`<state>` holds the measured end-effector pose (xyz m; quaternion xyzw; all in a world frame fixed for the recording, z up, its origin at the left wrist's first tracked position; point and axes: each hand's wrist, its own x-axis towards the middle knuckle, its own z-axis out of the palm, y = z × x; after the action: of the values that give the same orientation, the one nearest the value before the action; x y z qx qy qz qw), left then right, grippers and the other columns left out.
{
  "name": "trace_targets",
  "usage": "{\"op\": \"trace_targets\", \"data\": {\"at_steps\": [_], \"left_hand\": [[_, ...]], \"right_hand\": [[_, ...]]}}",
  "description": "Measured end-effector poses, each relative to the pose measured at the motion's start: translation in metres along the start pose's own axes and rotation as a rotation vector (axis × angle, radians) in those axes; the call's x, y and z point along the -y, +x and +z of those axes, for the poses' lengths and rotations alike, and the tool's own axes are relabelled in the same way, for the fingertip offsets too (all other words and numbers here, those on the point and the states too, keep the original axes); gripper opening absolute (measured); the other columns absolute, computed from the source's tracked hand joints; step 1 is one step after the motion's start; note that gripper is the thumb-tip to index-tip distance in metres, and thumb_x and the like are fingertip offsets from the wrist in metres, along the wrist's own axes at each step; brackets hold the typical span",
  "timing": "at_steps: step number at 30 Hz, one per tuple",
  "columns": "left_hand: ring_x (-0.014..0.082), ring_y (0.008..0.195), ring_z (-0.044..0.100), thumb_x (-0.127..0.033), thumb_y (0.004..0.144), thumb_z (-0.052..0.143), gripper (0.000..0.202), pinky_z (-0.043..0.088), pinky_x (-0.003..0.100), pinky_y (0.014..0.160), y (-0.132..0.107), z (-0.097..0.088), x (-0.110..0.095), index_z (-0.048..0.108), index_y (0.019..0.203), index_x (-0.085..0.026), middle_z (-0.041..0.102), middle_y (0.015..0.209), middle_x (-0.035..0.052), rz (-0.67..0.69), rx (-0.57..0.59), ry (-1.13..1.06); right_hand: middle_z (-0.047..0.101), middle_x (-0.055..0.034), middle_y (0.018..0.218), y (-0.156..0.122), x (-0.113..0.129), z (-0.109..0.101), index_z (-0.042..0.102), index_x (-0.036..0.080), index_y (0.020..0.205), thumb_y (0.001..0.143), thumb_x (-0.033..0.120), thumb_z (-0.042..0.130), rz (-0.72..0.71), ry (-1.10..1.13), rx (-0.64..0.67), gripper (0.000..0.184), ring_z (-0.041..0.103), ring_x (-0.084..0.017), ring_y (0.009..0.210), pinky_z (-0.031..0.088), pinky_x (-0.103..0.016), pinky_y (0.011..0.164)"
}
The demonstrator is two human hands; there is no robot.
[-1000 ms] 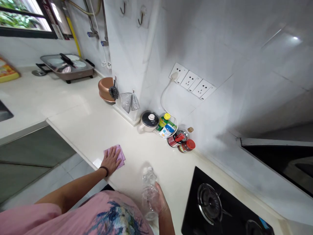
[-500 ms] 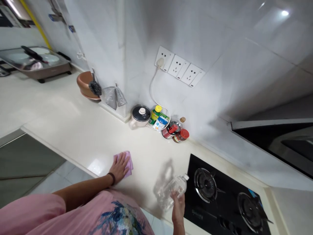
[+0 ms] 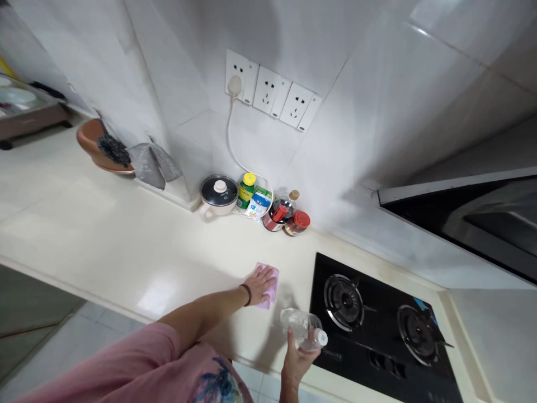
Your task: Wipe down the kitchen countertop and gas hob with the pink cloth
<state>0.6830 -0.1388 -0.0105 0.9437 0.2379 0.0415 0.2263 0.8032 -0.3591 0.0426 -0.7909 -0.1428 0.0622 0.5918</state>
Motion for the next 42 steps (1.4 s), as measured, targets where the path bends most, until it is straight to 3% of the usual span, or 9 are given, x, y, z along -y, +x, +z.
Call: {"op": "trace_targets", "data": {"at_steps": [5,11,16,19,22,29,33,38,42], "left_hand": [[0.034,0.161,0.009,-0.053,0.095,0.047,0.076,0.003,0.055,0.128,0.023,-0.04,0.053,0.035,0.162,-0.017,0.02,0.173,0.0154,-0.258,-0.015,-0.004],[0.0348,0.161,0.004,-0.052,0.098,0.037,0.077,0.003,0.058,0.127,-0.018,-0.086,0.133,0.026,0.165,-0.016,0.016,0.174,0.0152,-0.603,-0.138,0.062],[0.039,0.16,0.007,-0.05,0.099,0.033,0.077,0.007,0.062,0.126,-0.047,-0.101,0.161,0.027,0.163,-0.009,0.013,0.173,0.0201,-0.847,-0.208,0.142],[0.0409,0.159,0.009,-0.048,0.099,0.03,0.076,0.009,0.066,0.124,-0.046,-0.09,0.149,0.025,0.164,-0.008,0.014,0.173,0.0217,-0.941,-0.242,0.151],[0.042,0.159,0.008,-0.048,0.099,0.028,0.076,0.009,0.069,0.123,-0.026,-0.074,0.127,0.023,0.164,-0.009,0.014,0.173,0.022,-0.914,-0.235,0.145],[0.0391,0.161,0.002,-0.051,0.098,0.034,0.079,0.005,0.064,0.126,0.08,-0.046,0.068,0.021,0.166,-0.013,0.014,0.174,0.0178,-0.567,-0.104,0.06],[0.0383,0.161,0.002,-0.053,0.097,0.037,0.078,0.001,0.064,0.126,0.13,-0.014,0.016,0.024,0.165,-0.016,0.017,0.174,0.0152,-0.346,-0.044,0.042],[0.0357,0.161,0.004,-0.056,0.097,0.038,0.08,-0.001,0.062,0.127,0.142,0.028,-0.039,0.024,0.165,-0.017,0.015,0.174,0.0157,-0.017,0.052,0.059],[0.0344,0.161,0.007,-0.058,0.098,0.036,0.079,0.002,0.058,0.128,0.138,0.016,-0.025,0.026,0.165,-0.017,0.016,0.174,0.0156,0.035,0.075,0.079]], "right_hand": [[0.039,-0.0109,0.162,-0.013,-0.019,-0.025,0.033,0.027,0.156,0.074,0.062,0.077,0.003,-0.244,0.062,0.099,0.039,-0.035,0.148,0.037,-0.054,0.122],[0.043,-0.0286,0.156,-0.016,-0.071,-0.071,0.047,0.014,0.15,0.087,0.072,0.054,-0.2,-0.58,0.019,0.086,0.034,-0.047,0.149,0.028,-0.069,0.12],[0.044,-0.0333,0.154,-0.004,-0.084,-0.059,0.044,0.011,0.153,0.095,0.068,0.034,-0.211,-0.712,-0.011,0.082,0.036,-0.049,0.148,0.031,-0.075,0.112],[0.045,-0.0284,0.156,-0.006,-0.083,-0.048,0.041,0.017,0.156,0.097,0.061,0.03,-0.2,-0.751,-0.059,0.074,0.034,-0.045,0.15,0.026,-0.076,0.114],[0.046,-0.0245,0.157,-0.011,-0.081,-0.045,0.043,0.022,0.155,0.097,0.055,0.033,-0.192,-0.754,-0.069,0.068,0.033,-0.043,0.151,0.022,-0.075,0.116],[0.043,-0.0243,0.159,-0.015,-0.078,-0.046,0.05,0.021,0.149,0.092,0.049,0.042,-0.175,-0.722,-0.049,0.064,0.03,-0.043,0.152,0.017,-0.077,0.117],[0.042,-0.0223,0.161,-0.015,-0.081,-0.046,0.049,0.022,0.15,0.091,0.05,0.043,-0.172,-0.728,-0.056,0.065,0.029,-0.042,0.152,0.016,-0.075,0.118],[0.041,-0.0194,0.161,-0.015,-0.088,-0.047,0.056,0.026,0.146,0.087,0.054,0.048,-0.164,-0.767,-0.027,0.065,0.029,-0.046,0.151,0.024,-0.077,0.113],[0.046,-0.0221,0.157,-0.015,-0.088,-0.044,0.057,0.024,0.145,0.088,0.056,0.045,-0.169,-0.751,-0.091,0.066,0.034,-0.047,0.148,0.024,-0.077,0.112]]}}
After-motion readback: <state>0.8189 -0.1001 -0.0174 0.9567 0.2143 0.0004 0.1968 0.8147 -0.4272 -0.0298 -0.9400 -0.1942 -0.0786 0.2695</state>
